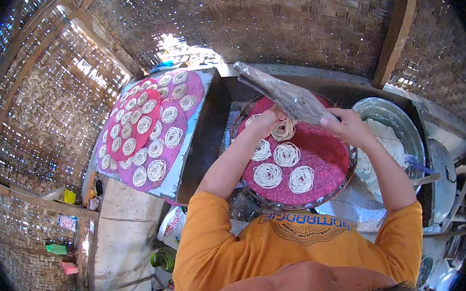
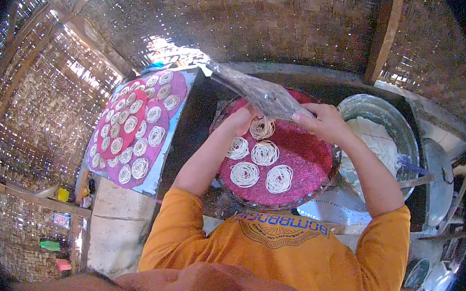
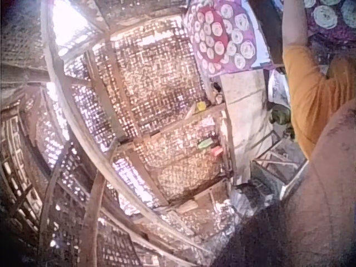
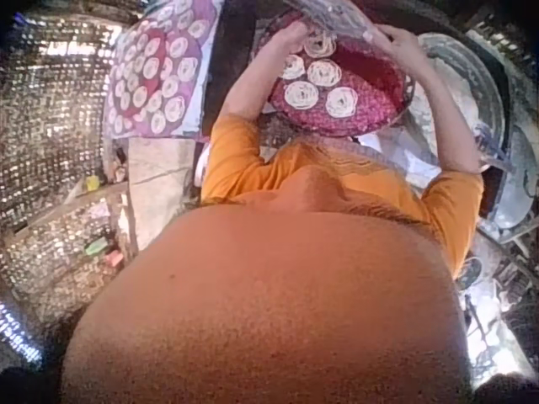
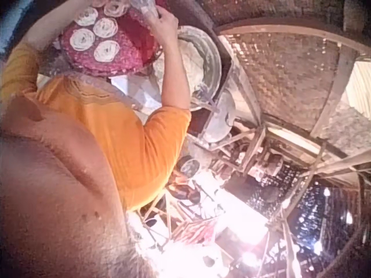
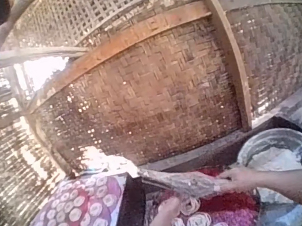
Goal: The person uses a wooden press tool to form spirals of dough onto circular trays, periodically refilling the tool with white dough from a large container using a spoon.
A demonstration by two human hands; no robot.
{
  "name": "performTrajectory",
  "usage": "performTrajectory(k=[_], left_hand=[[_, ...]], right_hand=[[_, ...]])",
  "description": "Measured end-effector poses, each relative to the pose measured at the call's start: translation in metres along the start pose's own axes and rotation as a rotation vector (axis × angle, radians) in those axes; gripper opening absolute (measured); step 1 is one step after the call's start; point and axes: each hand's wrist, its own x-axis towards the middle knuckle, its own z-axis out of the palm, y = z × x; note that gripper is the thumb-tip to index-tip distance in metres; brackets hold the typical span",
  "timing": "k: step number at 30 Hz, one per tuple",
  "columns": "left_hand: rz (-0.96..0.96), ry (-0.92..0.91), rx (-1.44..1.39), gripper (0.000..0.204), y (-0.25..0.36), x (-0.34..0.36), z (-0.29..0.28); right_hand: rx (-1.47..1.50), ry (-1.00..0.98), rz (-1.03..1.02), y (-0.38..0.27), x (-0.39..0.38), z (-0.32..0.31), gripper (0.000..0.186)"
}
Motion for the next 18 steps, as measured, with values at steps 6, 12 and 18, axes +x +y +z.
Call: performTrajectory(k=[6, 12, 18], left_hand=[[0.259, 0.165, 0.872, 0.051, -0.047, 0.019, -0.039], [0.311, 0.279, 1.487, 0.06, -0.006, -0.048, -0.012], [0.653, 0.471, 1.342, 0.076, 0.039, -0.058, -0.002]], right_hand=[[0.059, 0.073, 0.071, 0.007, 0.002, -0.002, 0.045], [0.171, 0.073, 0.103, 0.001, -0.011, -0.005, 0.041], [0.246, 0.084, 0.05, -0.003, -0.017, 0.009, 0.036]])
